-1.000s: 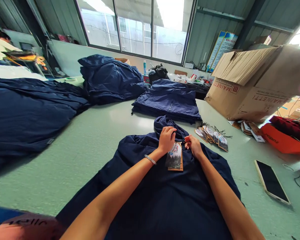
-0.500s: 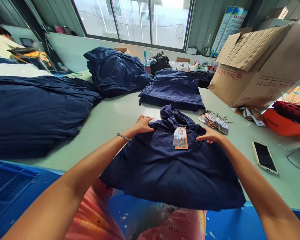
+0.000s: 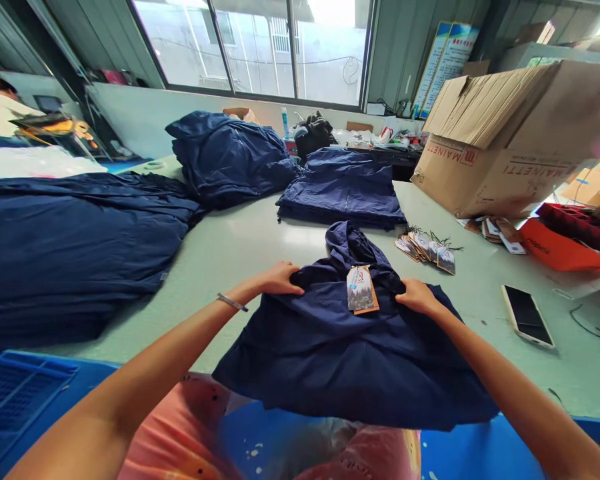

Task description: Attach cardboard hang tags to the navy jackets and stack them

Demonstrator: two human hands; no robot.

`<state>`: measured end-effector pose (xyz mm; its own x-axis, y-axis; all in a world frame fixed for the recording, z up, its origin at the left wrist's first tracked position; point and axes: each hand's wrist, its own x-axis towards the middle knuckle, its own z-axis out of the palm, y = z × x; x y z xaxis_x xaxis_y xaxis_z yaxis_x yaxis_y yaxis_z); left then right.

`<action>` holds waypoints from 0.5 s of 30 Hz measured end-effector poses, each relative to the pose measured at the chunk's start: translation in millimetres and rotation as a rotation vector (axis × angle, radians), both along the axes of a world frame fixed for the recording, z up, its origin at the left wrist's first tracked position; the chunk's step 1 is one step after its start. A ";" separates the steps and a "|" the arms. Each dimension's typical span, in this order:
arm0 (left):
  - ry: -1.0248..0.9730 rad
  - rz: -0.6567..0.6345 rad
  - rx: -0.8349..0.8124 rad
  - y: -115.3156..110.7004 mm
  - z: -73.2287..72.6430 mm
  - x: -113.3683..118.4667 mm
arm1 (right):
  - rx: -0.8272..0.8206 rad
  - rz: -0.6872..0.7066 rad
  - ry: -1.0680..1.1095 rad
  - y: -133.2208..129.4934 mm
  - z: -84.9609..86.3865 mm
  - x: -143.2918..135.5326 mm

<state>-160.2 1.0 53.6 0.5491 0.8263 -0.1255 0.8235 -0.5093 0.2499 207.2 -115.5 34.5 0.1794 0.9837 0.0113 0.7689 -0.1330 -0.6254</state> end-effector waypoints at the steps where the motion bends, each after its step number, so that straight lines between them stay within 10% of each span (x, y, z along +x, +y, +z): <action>1: 0.007 -0.021 0.024 -5.8 -0.5 -4.4 | -0.015 0.013 -0.017 -4.1 0.4 -2.5; 6: 0.062 0.019 0.226 -52.6 11.0 -13.1 | -0.091 0.168 -0.142 -29.2 9.6 -9.6; 15: 0.109 0.177 0.062 -80.4 99.2 -32.1 | -0.091 0.295 0.059 -53.0 78.7 -11.6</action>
